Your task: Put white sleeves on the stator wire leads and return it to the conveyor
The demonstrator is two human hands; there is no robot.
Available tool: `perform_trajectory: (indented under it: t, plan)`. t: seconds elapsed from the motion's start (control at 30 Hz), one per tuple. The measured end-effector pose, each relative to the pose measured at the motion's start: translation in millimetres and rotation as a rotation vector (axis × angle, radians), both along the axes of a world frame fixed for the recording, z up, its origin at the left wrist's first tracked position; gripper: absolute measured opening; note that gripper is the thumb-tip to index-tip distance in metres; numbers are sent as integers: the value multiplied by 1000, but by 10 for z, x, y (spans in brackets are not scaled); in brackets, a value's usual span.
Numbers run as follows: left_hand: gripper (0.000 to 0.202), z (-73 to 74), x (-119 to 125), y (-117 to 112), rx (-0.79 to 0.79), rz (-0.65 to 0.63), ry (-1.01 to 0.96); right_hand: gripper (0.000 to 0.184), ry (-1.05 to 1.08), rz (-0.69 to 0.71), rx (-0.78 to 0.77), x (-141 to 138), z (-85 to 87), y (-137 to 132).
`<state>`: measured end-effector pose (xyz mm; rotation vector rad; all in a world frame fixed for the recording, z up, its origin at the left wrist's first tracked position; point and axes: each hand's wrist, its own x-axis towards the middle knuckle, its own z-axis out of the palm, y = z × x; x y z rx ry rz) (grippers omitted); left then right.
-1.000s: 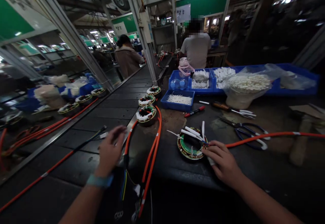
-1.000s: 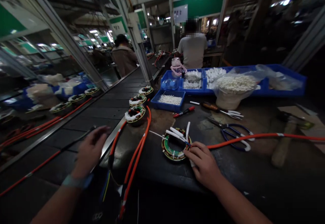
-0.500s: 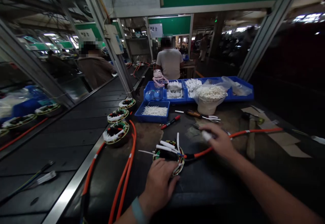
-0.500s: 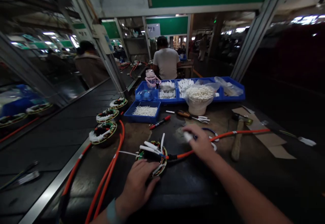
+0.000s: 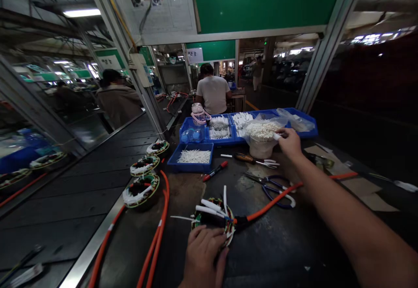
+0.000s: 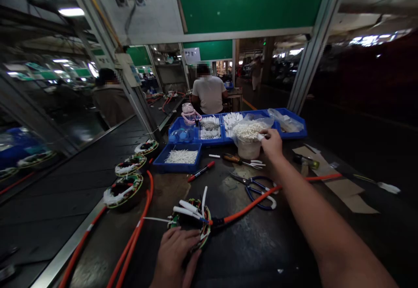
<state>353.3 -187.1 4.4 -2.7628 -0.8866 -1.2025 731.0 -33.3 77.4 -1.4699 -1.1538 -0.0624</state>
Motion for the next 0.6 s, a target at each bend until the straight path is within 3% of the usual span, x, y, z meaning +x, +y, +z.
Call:
perform_trajectory:
  t: [0.1,0.17,0.27,0.43,0.53,0.6]
  plan:
    - [26,28,9,-18,-4,12,13,17,109,90,92,-119,64,-105]
    - [27,35,7,-26,-4,18,24,18,136,166,128,-308,74,-322]
    - [30,9,-14,-18,21,40,39,15,90,288,103,-717,-1,-866]
    - [38,-57,-70,12,80,124,-21,24,-258,665,35,-1335,-240,-1846]
    - [38,-21,-90,-50,48,135,-133,28,-342,664,-2,-1487,-340,-2235]
    - [39,33,-106,-126,-85,101,-221,31,-356,640,-25,-1517,-391,-2400]
